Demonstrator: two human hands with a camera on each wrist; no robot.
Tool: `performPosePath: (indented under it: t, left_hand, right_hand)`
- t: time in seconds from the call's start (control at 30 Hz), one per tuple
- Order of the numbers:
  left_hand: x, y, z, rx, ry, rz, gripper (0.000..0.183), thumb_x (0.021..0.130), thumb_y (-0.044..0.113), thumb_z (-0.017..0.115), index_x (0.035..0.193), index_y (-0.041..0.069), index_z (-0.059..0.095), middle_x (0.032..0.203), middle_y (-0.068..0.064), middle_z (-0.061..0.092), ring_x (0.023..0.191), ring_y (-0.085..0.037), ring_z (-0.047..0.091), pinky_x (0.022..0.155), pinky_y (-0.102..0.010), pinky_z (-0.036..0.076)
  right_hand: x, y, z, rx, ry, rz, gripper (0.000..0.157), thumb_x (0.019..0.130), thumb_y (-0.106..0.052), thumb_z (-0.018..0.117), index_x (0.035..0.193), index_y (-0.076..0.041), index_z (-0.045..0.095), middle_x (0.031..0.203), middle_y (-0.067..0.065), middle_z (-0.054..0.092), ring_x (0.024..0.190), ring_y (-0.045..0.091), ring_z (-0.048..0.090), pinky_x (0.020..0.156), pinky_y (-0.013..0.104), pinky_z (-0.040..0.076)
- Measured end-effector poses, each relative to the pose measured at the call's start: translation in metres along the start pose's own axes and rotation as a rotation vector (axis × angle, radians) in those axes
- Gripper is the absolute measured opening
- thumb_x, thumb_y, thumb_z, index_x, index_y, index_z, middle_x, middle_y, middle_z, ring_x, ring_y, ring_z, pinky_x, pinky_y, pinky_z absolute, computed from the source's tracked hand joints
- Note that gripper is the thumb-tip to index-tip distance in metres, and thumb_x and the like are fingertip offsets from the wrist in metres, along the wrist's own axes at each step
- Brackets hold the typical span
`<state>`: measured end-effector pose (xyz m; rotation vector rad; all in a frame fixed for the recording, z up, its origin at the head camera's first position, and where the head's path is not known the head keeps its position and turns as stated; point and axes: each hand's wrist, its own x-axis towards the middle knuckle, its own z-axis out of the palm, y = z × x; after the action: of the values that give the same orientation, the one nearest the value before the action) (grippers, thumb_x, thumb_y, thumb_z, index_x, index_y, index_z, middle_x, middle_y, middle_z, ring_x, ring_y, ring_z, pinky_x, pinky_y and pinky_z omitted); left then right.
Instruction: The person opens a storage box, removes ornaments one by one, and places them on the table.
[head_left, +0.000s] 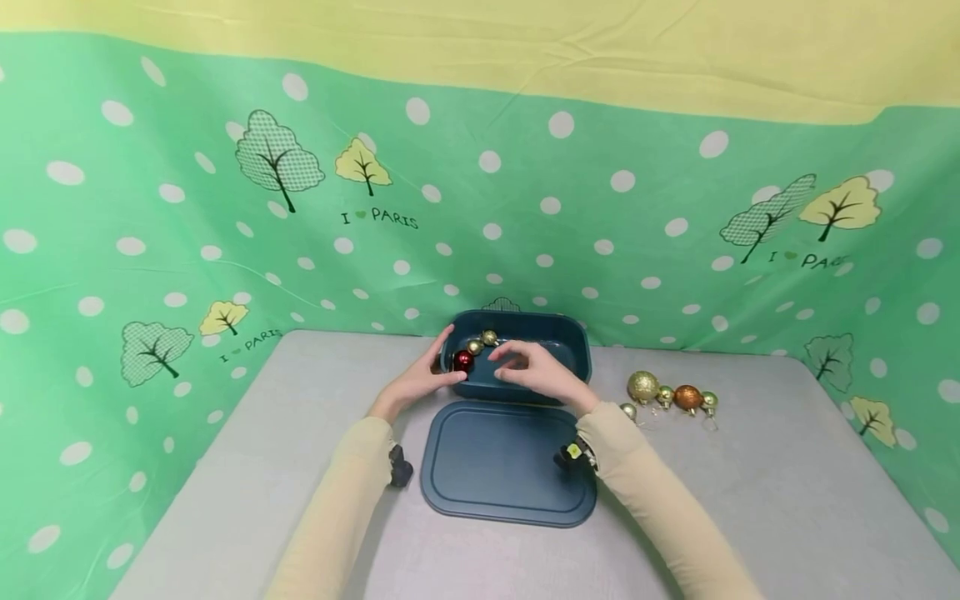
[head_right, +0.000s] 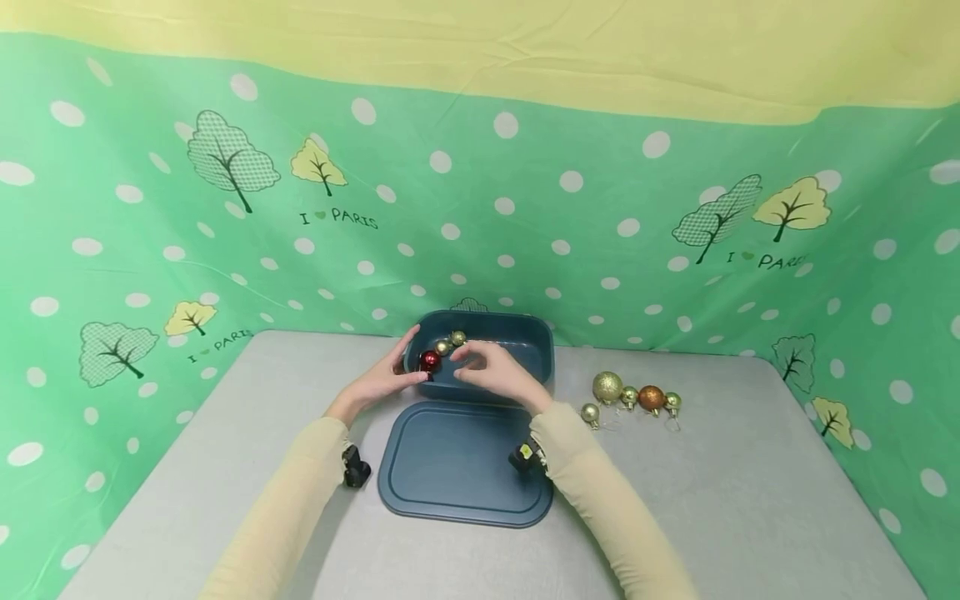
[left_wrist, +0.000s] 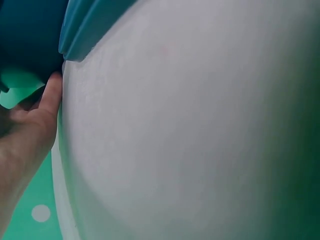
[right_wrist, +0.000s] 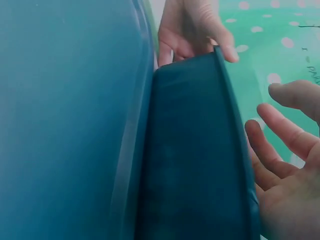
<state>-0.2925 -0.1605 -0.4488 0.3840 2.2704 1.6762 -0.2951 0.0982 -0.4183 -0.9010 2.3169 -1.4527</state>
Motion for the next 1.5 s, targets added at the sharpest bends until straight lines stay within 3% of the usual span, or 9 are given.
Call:
performPosePath:
  t: [0.27,0.4,0.6,0.8,1.1,1.3,1.5]
  left_hand:
    - [0.011,-0.019,-0.001,0.043,0.001,0.025,0.096,0.09,0.02,0.069,0.157,0.028,0.001,0.161,-0.011,-0.004,0.144,-0.035,0.002,0.111,-0.059,0.015]
    - [0.01,-0.019,-0.002,0.092,0.016,0.038,0.097,0.089,0.024,0.07,0.157,0.029,0.001,0.161,-0.011,-0.001,0.144,-0.035,0.005,0.111,-0.06,0.013]
    - [0.011,-0.019,-0.003,0.135,0.016,0.053,0.1,0.087,0.026,0.073,0.157,0.025,0.003,0.161,-0.012,0.002,0.144,-0.035,0.007,0.111,-0.058,0.012]
    - [0.009,-0.017,-0.004,0.171,0.018,0.043,0.102,0.086,0.027,0.074,0.157,0.024,0.001,0.161,-0.013,0.002,0.144,-0.037,0.007,0.111,-0.06,0.011]
    - [0.01,-0.013,-0.005,0.184,-0.007,0.012,0.104,0.086,0.03,0.074,0.157,0.023,-0.002,0.16,-0.014,-0.001,0.143,-0.039,0.004,0.11,-0.063,0.01]
    - [0.011,-0.011,-0.005,0.191,-0.027,0.009,0.102,0.088,0.028,0.071,0.157,0.022,-0.004,0.16,-0.015,-0.002,0.143,-0.039,0.002,0.11,-0.062,0.009]
    - [0.01,-0.009,-0.005,0.197,-0.034,0.023,0.102,0.088,0.026,0.071,0.156,0.021,-0.005,0.16,-0.017,-0.002,0.143,-0.039,0.003,0.111,-0.059,0.01]
  right_hand:
    - [0.024,0.006,0.016,-0.02,-0.063,0.04,0.028,0.094,-0.01,0.063,0.119,0.003,0.062,0.117,0.016,0.06,0.099,0.024,0.062,0.084,0.037,0.051]
    - [0.034,0.006,0.021,-0.034,-0.088,0.068,0.026,0.093,-0.009,0.063,0.117,0.001,0.064,0.114,0.011,0.063,0.1,0.022,0.061,0.083,0.033,0.051]
    - [0.044,0.01,0.025,0.029,-0.138,0.095,0.031,0.093,-0.007,0.06,0.122,0.002,0.063,0.119,0.013,0.061,0.104,0.027,0.058,0.081,0.033,0.052]
    - [0.049,0.016,0.029,0.017,-0.18,0.129,0.036,0.093,-0.012,0.061,0.127,-0.001,0.061,0.125,0.01,0.059,0.112,0.023,0.053,0.091,0.035,0.045]
    - [0.051,0.019,0.029,0.02,-0.251,0.265,0.036,0.096,-0.016,0.055,0.13,-0.008,0.061,0.133,0.008,0.055,0.116,0.021,0.049,0.098,0.04,0.04]
    - [0.051,0.021,0.027,0.063,-0.257,0.225,0.033,0.096,-0.013,0.055,0.128,-0.006,0.063,0.129,0.007,0.057,0.114,0.02,0.05,0.098,0.037,0.041]
    - [0.049,0.021,0.024,0.146,-0.226,0.176,0.033,0.095,-0.009,0.057,0.127,-0.002,0.061,0.124,0.009,0.058,0.103,0.019,0.052,0.085,0.031,0.046]
